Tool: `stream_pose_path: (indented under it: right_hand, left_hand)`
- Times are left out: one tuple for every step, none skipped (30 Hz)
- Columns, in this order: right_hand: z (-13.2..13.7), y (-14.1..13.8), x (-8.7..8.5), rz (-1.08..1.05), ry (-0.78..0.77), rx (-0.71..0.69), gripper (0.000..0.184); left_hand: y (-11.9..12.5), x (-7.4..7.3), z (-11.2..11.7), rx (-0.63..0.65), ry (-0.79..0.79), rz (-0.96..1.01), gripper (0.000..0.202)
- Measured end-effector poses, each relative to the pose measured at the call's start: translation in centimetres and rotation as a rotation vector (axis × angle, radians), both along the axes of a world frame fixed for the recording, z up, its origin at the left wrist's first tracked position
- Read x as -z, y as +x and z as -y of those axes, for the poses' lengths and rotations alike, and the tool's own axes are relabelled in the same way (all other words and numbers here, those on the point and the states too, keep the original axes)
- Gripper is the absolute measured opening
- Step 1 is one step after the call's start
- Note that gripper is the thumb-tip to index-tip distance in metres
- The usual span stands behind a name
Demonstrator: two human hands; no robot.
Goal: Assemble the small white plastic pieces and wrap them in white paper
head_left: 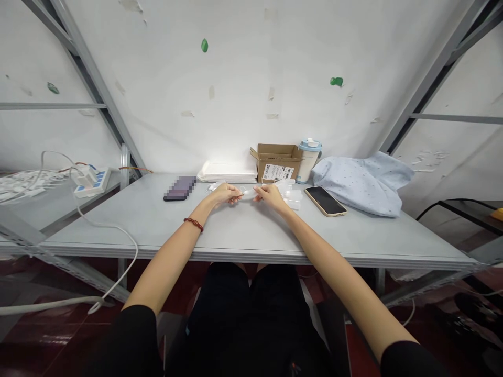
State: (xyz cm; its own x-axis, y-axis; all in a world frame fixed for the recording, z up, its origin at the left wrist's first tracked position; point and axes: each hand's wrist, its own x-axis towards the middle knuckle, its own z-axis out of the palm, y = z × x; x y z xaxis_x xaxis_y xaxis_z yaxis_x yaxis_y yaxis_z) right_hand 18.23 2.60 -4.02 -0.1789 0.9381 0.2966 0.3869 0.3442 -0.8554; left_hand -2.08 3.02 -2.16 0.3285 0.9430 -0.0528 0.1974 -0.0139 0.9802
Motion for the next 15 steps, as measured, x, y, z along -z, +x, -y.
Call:
stream_pose_path:
  right_hand:
    - [-0.12,0.04,0.04,-0.015,-0.001,0.001,0.048]
    - [-0.20,0.07,0.05,-0.029,0.000,0.004,0.049]
    - [-0.24,0.09,0.06,-0.040,0.003,0.006,0.050]
    - [-0.25,0.09,0.05,-0.049,0.005,0.007,0.051]
    - [-0.24,0.08,0.03,-0.056,0.004,0.007,0.051]
    - [-0.22,0.06,0.01,-0.063,-0.002,0.007,0.051]
    - [-0.20,0.03,0.00,-0.069,-0.008,0.007,0.051]
    - [-0.20,-0.01,-0.01,-0.076,-0.014,0.009,0.050]
    - [-0.21,-0.05,0.00,-0.081,-0.019,0.012,0.050]
    - [-0.24,-0.08,0.01,-0.086,-0.023,0.018,0.050]
    - [-0.27,-0.11,0.04,-0.090,-0.024,0.023,0.050]
    - [-0.30,-0.12,0.08,-0.093,-0.025,0.026,0.051]
    - [-0.32,-0.13,0.11,-0.095,-0.026,0.028,0.051]
    - [-0.32,-0.13,0.14,-0.096,-0.027,0.029,0.052]
    - [-0.30,-0.14,0.16,-0.098,-0.029,0.029,0.052]
  left_hand:
    - [-0.05,-0.11,0.03,0.007,-0.008,-0.002,0.029]
    - [-0.11,-0.22,0.05,0.006,-0.014,0.002,0.029]
    - [-0.17,-0.32,0.06,-0.001,-0.019,0.009,0.029]
    - [-0.24,-0.41,0.05,-0.011,-0.023,0.019,0.030]
    - [-0.30,-0.47,0.03,-0.023,-0.027,0.027,0.031]
    - [-0.37,-0.51,0.01,-0.032,-0.030,0.032,0.032]
    - [-0.43,-0.53,-0.03,-0.038,-0.032,0.035,0.033]
    - [-0.49,-0.53,-0.06,-0.039,-0.032,0.036,0.034]
    - [-0.54,-0.52,-0.08,-0.036,-0.030,0.036,0.035]
    - [-0.58,-0.51,-0.08,-0.028,-0.026,0.035,0.037]
    - [-0.61,-0.51,-0.08,-0.019,-0.022,0.033,0.038]
    - [-0.62,-0.50,-0.06,-0.009,-0.016,0.030,0.039]
    - [-0.62,-0.49,-0.03,-0.001,-0.011,0.027,0.040]
    - [-0.62,-0.49,-0.01,0.005,-0.003,0.025,0.041]
    - [-0.61,-0.47,0.00,0.008,0.007,0.024,0.041]
